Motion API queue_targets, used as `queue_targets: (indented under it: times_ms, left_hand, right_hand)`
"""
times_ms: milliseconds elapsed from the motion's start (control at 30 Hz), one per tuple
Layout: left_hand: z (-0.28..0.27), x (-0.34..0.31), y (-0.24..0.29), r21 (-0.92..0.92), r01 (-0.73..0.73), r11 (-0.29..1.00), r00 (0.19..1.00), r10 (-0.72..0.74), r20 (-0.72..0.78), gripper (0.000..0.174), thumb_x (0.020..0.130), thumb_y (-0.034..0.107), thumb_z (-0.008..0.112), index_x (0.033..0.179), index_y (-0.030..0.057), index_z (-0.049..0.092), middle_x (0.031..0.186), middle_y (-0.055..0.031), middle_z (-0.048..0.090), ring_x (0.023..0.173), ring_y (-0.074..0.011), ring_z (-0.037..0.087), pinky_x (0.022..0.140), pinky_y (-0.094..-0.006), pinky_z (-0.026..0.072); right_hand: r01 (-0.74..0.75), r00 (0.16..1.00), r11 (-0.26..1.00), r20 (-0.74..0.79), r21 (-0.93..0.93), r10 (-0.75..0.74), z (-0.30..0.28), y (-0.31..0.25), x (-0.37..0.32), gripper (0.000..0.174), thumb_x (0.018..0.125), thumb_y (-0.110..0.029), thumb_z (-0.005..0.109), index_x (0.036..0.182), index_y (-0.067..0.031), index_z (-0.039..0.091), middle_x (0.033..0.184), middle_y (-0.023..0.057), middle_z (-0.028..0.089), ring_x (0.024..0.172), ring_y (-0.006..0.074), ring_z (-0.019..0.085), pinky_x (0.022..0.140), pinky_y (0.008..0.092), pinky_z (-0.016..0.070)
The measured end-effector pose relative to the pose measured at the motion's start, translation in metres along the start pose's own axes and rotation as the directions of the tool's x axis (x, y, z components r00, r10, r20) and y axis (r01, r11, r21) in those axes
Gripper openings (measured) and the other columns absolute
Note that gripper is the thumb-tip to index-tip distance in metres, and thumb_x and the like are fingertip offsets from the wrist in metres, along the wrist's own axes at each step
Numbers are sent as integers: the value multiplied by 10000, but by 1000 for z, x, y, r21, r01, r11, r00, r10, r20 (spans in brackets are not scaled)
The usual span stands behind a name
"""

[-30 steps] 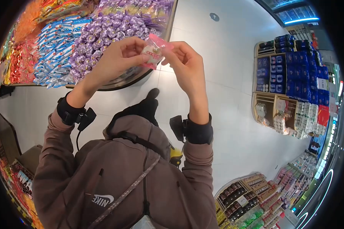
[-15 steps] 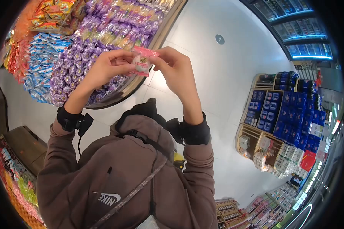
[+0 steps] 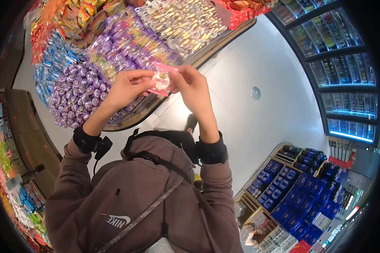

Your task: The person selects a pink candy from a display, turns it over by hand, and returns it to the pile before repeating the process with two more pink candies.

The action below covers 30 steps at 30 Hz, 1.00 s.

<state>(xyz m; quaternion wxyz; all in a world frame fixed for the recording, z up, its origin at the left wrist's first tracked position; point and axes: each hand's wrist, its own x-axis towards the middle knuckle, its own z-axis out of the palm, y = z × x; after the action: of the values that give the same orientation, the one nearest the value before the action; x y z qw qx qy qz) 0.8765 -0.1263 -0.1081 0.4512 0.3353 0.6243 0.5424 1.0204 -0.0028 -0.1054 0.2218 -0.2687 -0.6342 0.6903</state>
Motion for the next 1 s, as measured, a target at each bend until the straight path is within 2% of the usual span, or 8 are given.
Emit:
queue_targets:
  times_ms: [167,267,367,400,500,633,733,1000]
  left_hand:
    - [51,43,10,-64,-42,997,989,33,-141,277,792,131,638,1036,1,619,780,-25,635,672,-40,535,541,-188,404]
    - [75,71,16,56,-124,991,965,133,-225,250,792,106,635,1027,20,629,820,-36,638,694,-51,549,575,-193,425]
    - [92,92,23,10,-254,967,923,245,-297,256,793,79,629,1037,3,615,855,-55,640,740,-67,571,614,-192,443]
    - [93,96,25,-44,-190,981,939,168,-301,259,800,73,621,1045,-9,602,869,-58,638,769,-74,575,650,-196,451]
    - [92,103,35,-176,-15,984,947,-42,-318,270,813,35,599,1069,-42,560,915,-77,635,855,-96,588,762,-206,458]
    - [80,115,27,-178,-99,979,929,27,-368,264,803,13,601,1060,-40,568,919,-72,635,862,-100,590,758,-208,464]
    - [63,122,30,-199,-60,978,908,-30,-419,266,802,5,600,1061,-40,568,931,-73,632,863,-101,591,752,-210,469]
    - [19,124,23,-111,-84,990,906,29,-423,264,807,-2,594,1067,-29,558,914,-63,626,816,-75,584,696,-193,464]
  right_hand:
    - [4,992,1000,127,22,-7,-67,-11,40,137,861,-109,547,905,21,540,713,62,597,617,109,585,555,224,476]
    - [17,982,999,187,39,-24,-101,-19,69,118,850,-89,562,896,14,529,713,63,600,609,106,584,547,219,470]
    - [29,968,999,249,31,-36,-125,-21,95,108,846,-81,566,887,11,526,708,63,602,611,104,585,536,215,461]
    - [36,961,999,272,28,-42,-128,-22,106,107,847,-81,566,885,10,526,706,63,603,614,104,585,532,213,458]
    - [-54,953,997,301,47,38,-131,-24,133,96,846,-70,561,877,15,531,673,59,604,582,101,585,523,210,451]
    - [-103,927,994,364,23,88,-123,-19,166,76,849,-66,551,847,8,535,656,64,605,557,106,589,493,203,449]
    - [-106,902,994,421,-6,99,-110,-16,189,91,853,-80,549,827,6,531,647,77,610,555,117,600,484,205,453]
    - [-116,810,989,566,-96,150,-75,-30,224,120,861,-116,553,828,-3,524,634,86,613,564,128,609,496,211,455]
